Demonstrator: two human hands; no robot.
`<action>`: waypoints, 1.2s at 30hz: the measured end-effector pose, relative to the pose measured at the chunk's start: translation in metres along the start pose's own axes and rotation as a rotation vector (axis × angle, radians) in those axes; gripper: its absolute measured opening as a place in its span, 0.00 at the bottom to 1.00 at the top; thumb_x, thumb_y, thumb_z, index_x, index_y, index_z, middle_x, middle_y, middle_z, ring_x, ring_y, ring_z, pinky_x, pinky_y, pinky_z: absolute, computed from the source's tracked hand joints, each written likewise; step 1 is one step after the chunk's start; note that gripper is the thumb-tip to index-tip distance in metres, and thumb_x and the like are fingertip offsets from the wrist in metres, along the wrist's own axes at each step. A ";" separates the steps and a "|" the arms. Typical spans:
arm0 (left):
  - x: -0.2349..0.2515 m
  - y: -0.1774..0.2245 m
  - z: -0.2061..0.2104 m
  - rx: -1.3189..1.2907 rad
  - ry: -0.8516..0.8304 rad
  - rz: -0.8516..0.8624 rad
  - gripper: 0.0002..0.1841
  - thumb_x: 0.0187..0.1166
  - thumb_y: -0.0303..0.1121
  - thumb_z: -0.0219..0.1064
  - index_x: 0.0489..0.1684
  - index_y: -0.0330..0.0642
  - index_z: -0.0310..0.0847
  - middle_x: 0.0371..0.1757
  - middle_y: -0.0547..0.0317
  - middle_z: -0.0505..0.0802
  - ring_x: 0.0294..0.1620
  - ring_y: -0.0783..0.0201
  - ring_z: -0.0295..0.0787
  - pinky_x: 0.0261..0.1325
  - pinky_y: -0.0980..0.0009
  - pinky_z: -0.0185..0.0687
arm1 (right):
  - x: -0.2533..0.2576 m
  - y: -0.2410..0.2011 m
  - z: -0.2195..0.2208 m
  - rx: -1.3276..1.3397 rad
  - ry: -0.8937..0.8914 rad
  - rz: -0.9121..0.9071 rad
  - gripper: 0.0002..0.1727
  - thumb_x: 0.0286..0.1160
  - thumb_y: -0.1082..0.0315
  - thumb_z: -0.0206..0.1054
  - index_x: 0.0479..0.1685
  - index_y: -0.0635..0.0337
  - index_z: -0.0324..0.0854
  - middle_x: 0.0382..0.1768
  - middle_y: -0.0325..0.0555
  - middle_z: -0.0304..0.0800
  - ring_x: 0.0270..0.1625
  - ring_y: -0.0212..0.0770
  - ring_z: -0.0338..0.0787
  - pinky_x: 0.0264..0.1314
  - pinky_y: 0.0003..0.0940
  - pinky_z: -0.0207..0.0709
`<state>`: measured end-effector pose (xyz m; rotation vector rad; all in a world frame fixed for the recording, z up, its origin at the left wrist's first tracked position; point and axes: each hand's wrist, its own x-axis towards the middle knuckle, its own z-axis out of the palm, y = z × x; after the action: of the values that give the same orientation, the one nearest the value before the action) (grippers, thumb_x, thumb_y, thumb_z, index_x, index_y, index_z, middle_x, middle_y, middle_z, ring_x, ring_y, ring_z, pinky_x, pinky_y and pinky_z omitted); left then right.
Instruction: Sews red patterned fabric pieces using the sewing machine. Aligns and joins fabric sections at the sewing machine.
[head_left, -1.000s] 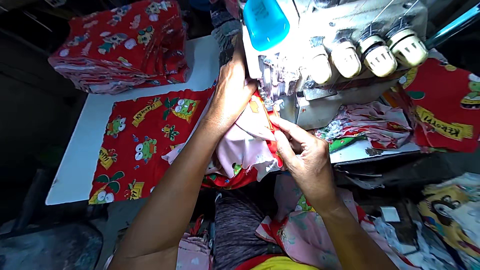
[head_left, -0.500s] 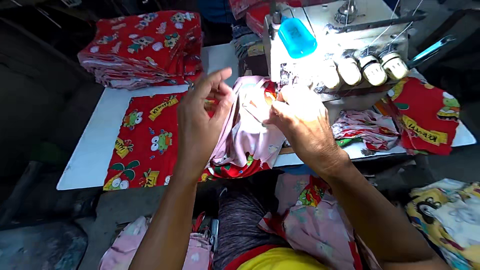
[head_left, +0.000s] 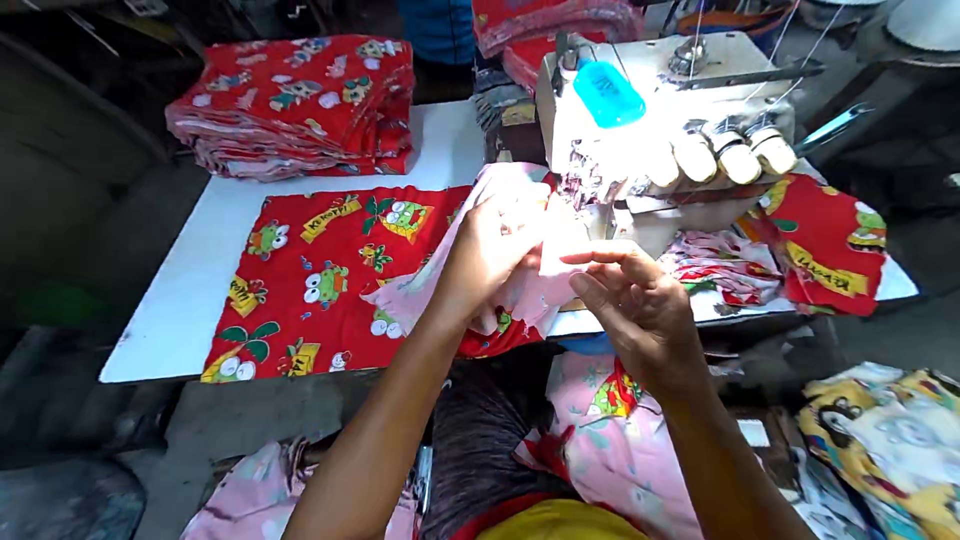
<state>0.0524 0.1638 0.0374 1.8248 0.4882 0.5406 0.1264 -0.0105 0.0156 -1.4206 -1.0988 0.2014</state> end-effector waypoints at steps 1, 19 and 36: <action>0.006 -0.001 0.001 -0.016 -0.005 0.020 0.19 0.76 0.24 0.71 0.66 0.39 0.83 0.51 0.60 0.92 0.46 0.76 0.89 0.51 0.78 0.86 | 0.000 0.002 0.002 0.053 0.024 0.023 0.13 0.81 0.73 0.65 0.61 0.63 0.83 0.45 0.39 0.92 0.44 0.24 0.91 0.49 0.19 0.87; 0.046 0.012 -0.014 0.425 -0.101 -0.057 0.07 0.83 0.33 0.69 0.47 0.42 0.90 0.35 0.63 0.93 0.32 0.75 0.87 0.41 0.73 0.83 | 0.004 0.019 0.015 -0.465 0.304 -0.019 0.09 0.75 0.60 0.73 0.39 0.55 0.91 0.35 0.38 0.92 0.35 0.34 0.87 0.39 0.34 0.78; 0.029 0.029 -0.016 -0.510 -0.094 -0.328 0.17 0.93 0.30 0.50 0.75 0.47 0.74 0.44 0.66 0.91 0.43 0.72 0.91 0.54 0.74 0.88 | 0.010 0.029 0.021 -0.063 0.268 0.069 0.05 0.74 0.67 0.73 0.42 0.58 0.89 0.30 0.33 0.91 0.31 0.21 0.87 0.33 0.16 0.81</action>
<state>0.0680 0.1842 0.0732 1.2464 0.5177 0.3146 0.1308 0.0171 -0.0085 -1.4945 -0.8436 0.0233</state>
